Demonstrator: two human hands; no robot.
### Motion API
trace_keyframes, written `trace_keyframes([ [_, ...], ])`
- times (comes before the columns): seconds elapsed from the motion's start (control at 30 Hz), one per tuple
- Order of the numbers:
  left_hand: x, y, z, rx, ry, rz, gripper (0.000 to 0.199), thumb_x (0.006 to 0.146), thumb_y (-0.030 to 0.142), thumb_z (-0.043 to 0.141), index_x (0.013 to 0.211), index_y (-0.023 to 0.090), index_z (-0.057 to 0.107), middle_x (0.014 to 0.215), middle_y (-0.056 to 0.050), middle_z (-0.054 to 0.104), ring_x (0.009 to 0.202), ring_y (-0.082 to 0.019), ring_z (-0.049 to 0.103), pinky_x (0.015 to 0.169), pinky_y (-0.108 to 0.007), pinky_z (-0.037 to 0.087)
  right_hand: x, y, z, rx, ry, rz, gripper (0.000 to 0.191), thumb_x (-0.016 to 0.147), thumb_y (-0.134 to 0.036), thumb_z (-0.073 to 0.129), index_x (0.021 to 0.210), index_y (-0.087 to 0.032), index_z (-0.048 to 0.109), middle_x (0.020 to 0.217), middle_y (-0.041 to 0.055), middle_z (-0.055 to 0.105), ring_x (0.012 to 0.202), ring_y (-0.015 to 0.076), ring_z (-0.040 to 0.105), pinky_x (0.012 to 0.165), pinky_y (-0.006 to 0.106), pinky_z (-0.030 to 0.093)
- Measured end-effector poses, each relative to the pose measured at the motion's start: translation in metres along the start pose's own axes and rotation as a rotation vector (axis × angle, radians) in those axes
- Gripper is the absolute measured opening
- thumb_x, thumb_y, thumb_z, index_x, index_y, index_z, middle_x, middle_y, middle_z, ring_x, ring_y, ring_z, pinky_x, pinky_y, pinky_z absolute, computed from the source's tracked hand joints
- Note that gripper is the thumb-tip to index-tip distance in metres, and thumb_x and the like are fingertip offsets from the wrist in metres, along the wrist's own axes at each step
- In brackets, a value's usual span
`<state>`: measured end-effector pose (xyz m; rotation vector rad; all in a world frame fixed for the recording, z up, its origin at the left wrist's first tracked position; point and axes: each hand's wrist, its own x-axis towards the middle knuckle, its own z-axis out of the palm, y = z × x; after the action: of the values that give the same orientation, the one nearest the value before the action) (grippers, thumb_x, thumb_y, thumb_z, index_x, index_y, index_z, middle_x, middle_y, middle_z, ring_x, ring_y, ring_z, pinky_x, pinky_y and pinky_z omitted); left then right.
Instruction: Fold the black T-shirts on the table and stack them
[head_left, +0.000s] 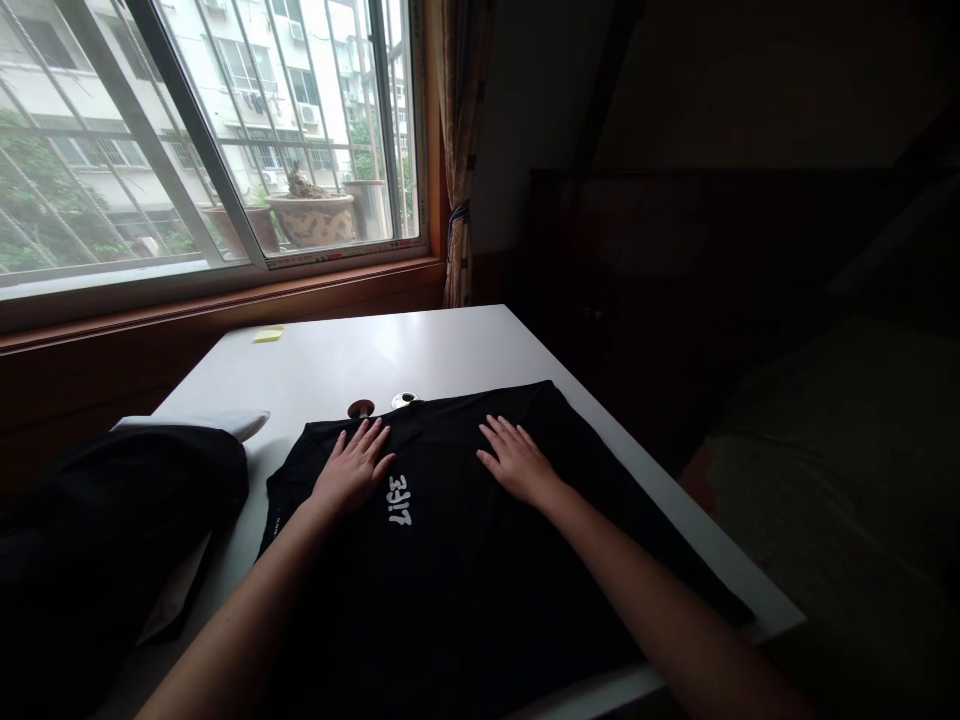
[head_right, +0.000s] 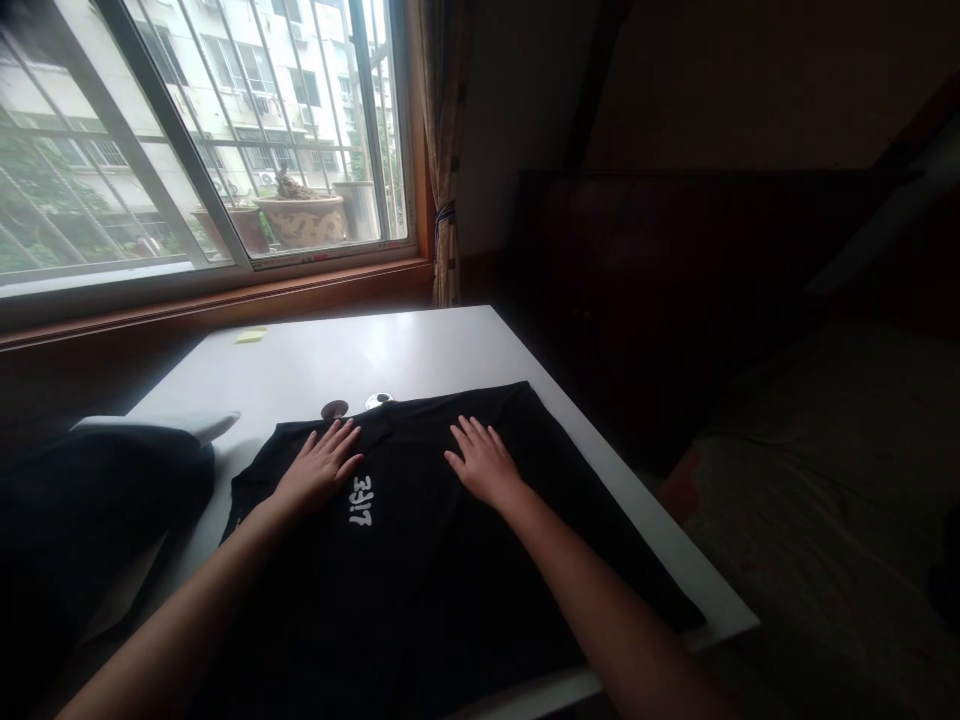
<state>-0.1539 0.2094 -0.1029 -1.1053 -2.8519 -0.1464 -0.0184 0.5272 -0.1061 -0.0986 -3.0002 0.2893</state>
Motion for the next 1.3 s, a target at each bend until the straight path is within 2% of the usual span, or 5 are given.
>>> trace_keyframes([
  [0.3, 0.000, -0.003, 0.001, -0.003, -0.015, -0.012, 0.065, 0.104, 0.060, 0.026, 0.160, 0.027, 0.027, 0.168, -0.001, 0.017, 0.157, -0.027, 0.012, 0.126, -0.056, 0.010, 0.047, 0.119, -0.014, -0.069, -0.045, 0.348, 0.073, 0.102, -0.060, 0.019, 0.162, -0.019, 0.026, 0.170, 0.0081, 0.017, 0.156, 0.0268, 0.015, 0.125, 0.053, 0.016],
  [0.5, 0.001, -0.003, 0.001, -0.001, -0.010, -0.017, 0.065, 0.104, 0.061, 0.028, 0.160, 0.029, 0.027, 0.168, -0.001, 0.017, 0.157, -0.027, 0.012, 0.126, -0.057, 0.011, 0.059, 0.150, -0.023, -0.089, -0.045, 0.417, 0.067, 0.103, -0.055, 0.018, 0.161, -0.023, 0.029, 0.169, 0.0083, 0.021, 0.155, 0.0332, 0.016, 0.122, 0.063, 0.017],
  [0.67, 0.001, -0.001, -0.002, 0.005, -0.028, -0.029, 0.065, 0.104, 0.060, 0.027, 0.160, 0.028, 0.027, 0.168, -0.001, 0.016, 0.157, -0.027, 0.011, 0.126, -0.057, 0.011, 0.070, 0.125, -0.025, -0.121, 0.026, 0.401, 0.062, 0.103, -0.043, 0.023, 0.157, -0.016, 0.037, 0.170, 0.0094, 0.018, 0.156, 0.0346, 0.009, 0.123, 0.063, 0.011],
  [1.03, 0.000, -0.001, -0.002, 0.026, -0.001, -0.019, 0.062, 0.104, 0.057, 0.032, 0.160, 0.031, 0.027, 0.168, -0.001, 0.019, 0.157, -0.027, 0.013, 0.125, -0.057, 0.013, 0.064, -0.061, 0.014, 0.081, -0.057, -0.266, 0.070, 0.103, -0.062, 0.027, 0.160, -0.022, 0.030, 0.169, 0.0062, 0.021, 0.156, 0.0247, 0.016, 0.127, 0.049, 0.012],
  [1.3, 0.000, 0.001, -0.004, 0.017, -0.019, -0.033, 0.064, 0.104, 0.059, 0.029, 0.161, 0.029, 0.027, 0.168, -0.001, 0.016, 0.157, -0.027, 0.012, 0.126, -0.056, 0.012, 0.083, 0.006, 0.005, 0.028, -0.096, -0.036, 0.076, 0.102, -0.065, 0.025, 0.162, -0.019, 0.025, 0.170, 0.0073, 0.016, 0.157, 0.0253, 0.014, 0.126, 0.050, 0.011],
])
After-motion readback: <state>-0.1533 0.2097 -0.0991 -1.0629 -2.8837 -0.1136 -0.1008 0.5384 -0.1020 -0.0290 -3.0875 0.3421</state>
